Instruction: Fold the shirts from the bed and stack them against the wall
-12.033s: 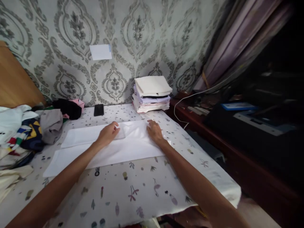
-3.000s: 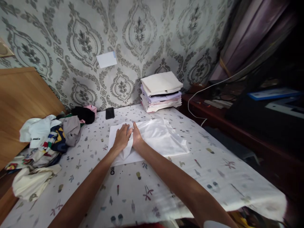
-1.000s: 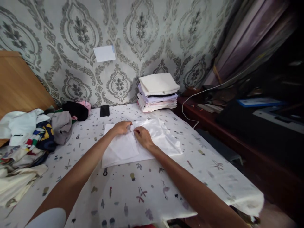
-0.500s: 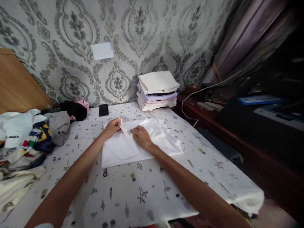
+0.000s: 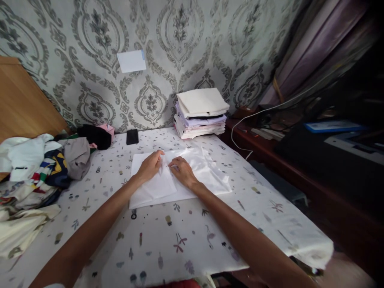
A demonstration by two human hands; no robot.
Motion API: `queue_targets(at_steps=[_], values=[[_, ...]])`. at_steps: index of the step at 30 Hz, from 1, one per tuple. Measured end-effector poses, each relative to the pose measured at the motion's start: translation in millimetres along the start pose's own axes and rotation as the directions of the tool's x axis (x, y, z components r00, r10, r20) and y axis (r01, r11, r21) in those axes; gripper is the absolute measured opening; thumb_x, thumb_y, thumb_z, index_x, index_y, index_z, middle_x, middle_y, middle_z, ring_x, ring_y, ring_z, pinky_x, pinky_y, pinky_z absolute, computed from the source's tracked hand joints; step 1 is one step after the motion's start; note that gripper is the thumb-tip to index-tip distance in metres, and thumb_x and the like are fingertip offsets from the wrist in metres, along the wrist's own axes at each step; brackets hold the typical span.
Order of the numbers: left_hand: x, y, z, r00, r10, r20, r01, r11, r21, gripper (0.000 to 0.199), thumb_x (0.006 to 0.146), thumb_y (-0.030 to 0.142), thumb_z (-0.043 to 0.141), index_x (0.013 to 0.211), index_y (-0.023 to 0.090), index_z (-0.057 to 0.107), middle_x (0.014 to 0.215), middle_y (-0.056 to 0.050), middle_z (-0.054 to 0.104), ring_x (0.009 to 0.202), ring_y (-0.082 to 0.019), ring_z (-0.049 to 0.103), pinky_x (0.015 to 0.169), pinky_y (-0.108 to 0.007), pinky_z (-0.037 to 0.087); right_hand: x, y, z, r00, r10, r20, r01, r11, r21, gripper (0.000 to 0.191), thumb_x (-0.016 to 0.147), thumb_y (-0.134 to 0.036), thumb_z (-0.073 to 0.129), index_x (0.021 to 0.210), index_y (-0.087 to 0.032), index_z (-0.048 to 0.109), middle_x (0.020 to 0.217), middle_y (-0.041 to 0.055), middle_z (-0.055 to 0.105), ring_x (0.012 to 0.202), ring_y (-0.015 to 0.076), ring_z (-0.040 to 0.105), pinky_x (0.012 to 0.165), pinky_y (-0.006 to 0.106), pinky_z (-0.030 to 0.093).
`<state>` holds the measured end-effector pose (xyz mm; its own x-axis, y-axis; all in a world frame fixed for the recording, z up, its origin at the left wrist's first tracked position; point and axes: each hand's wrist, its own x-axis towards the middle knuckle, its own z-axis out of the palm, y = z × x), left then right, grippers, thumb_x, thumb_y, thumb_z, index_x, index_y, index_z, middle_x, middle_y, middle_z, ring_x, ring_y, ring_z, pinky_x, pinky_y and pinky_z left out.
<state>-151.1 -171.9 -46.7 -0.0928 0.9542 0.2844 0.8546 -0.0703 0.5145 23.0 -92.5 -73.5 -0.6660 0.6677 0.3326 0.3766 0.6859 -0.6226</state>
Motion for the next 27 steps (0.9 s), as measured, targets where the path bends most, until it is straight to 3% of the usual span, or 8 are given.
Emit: queue_targets(at_steps=[6, 11, 13, 16, 19, 22, 24, 27], values=[[-13.6, 15.2, -6.7, 0.976, 0.119, 0.185, -0.137, 0.987, 0.089, 0.035, 0.087, 0.008, 0.039, 0.108, 0.024, 0.062, 0.096, -0.004, 0.053, 0.096, -0.021, 0.054, 0.084, -0.033, 0.046, -5.0, -12.6, -6.6, 0.999, 0.045, 0.01, -0.045, 0.999, -0.025, 0.013, 0.086, -0.015, 0.059, 0.082, -0.019, 0.072, 0.094, 0.0062, 0.063, 0.091, 0.0191, 0.059, 0.08, 0.029, 0.045], [-16.2, 17.9, -6.9, 0.986, 0.075, 0.145, -0.081, 0.996, 0.031, 0.024, 0.088, 0.013, 0.042, 0.102, 0.023, 0.059, 0.095, -0.003, 0.056, 0.086, -0.02, 0.055, 0.081, -0.034, 0.046, -11.5, -26.2, -14.3, 0.99, 0.079, 0.115, -0.074, 0.996, -0.054, 0.029, 0.093, -0.031, 0.054, 0.068, -0.021, 0.064, 0.074, 0.0017, 0.061, 0.069, 0.0154, 0.054, 0.064, 0.028, 0.037], [-17.6, 17.2, -4.7, 0.992, 0.051, 0.115, -0.046, 0.998, -0.052, 0.026, 0.089, 0.018, 0.046, 0.112, 0.024, 0.057, 0.095, -0.002, 0.058, 0.083, -0.019, 0.057, 0.081, -0.034, 0.047, -13.0, -31.1, -16.6, 0.983, 0.117, 0.139, -0.108, 0.992, -0.071, 0.023, 0.09, -0.028, 0.057, 0.069, -0.022, 0.064, 0.074, 0.0014, 0.063, 0.07, 0.0163, 0.056, 0.063, 0.028, 0.034], [-22.2, 17.4, 1.8, 0.997, 0.006, 0.081, 0.005, 0.991, -0.13, 0.034, 0.091, 0.023, 0.049, 0.125, 0.024, 0.05, 0.103, -0.005, 0.063, 0.097, -0.021, 0.061, 0.09, -0.038, 0.049, -14.1, -34.1, -19.4, 0.967, 0.216, 0.137, -0.198, 0.971, -0.13, 0.015, 0.085, -0.02, 0.059, 0.071, -0.023, 0.065, 0.075, 0.002, 0.066, 0.073, 0.0187, 0.059, 0.063, 0.028, 0.035], [-30.7, 18.7, 6.4, 0.994, 0.013, 0.108, 0.003, 0.99, -0.14, 0.038, 0.095, 0.027, 0.048, 0.132, 0.022, 0.045, 0.123, -0.011, 0.064, 0.117, -0.025, 0.06, 0.102, -0.043, 0.046, -14.7, -33.4, -19.7, 0.972, 0.222, 0.08, -0.21, 0.968, -0.137, 0.015, 0.088, -0.02, 0.055, 0.089, -0.022, 0.07, 0.086, 0.005, 0.071, 0.081, 0.0211, 0.064, 0.068, 0.03, 0.042], [-45.5, 19.7, 4.1, 0.995, 0.004, 0.1, 0.006, 0.995, -0.097, 0.044, 0.1, 0.033, 0.041, 0.142, 0.021, 0.039, 0.144, -0.016, 0.054, 0.133, -0.026, 0.052, 0.111, -0.046, 0.041, -13.2, -35.3, -13.4, 1.0, 0.02, 0.003, -0.02, 0.996, -0.085, 0.03, 0.096, -0.023, 0.046, 0.116, -0.02, 0.068, 0.114, 0.0104, 0.071, 0.107, 0.0231, 0.064, 0.091, 0.035, 0.049], [-60.7, 20.7, 0.4, 0.995, -0.028, 0.093, 0.028, 1.0, 0.003, 0.05, 0.102, 0.037, 0.04, 0.147, 0.018, 0.035, 0.154, -0.019, 0.045, 0.142, -0.028, 0.043, 0.117, -0.049, 0.034, -8.7, -40.1, -4.9, 0.994, -0.104, 0.014, 0.104, 0.993, -0.06, 0.039, 0.1, -0.025, 0.039, 0.13, -0.018, 0.062, 0.135, 0.013, 0.063, 0.128, 0.0243, 0.055, 0.107, 0.04, 0.044], [-91.1, 25.4, -3.7, 0.978, 0.007, 0.209, -0.034, 0.991, 0.129, 0.062, 0.101, 0.048, 0.042, 0.154, 0.019, 0.03, 0.162, -0.017, 0.034, 0.152, -0.029, 0.027, 0.123, -0.053, 0.02, 5.1, -50.2, 10.7, 0.98, -0.15, 0.128, 0.162, 0.983, -0.088, 0.046, 0.102, -0.026, 0.037, 0.141, -0.011, 0.054, 0.152, 0.0178, 0.049, 0.145, 0.0266, 0.04, 0.118, 0.044, 0.034]])
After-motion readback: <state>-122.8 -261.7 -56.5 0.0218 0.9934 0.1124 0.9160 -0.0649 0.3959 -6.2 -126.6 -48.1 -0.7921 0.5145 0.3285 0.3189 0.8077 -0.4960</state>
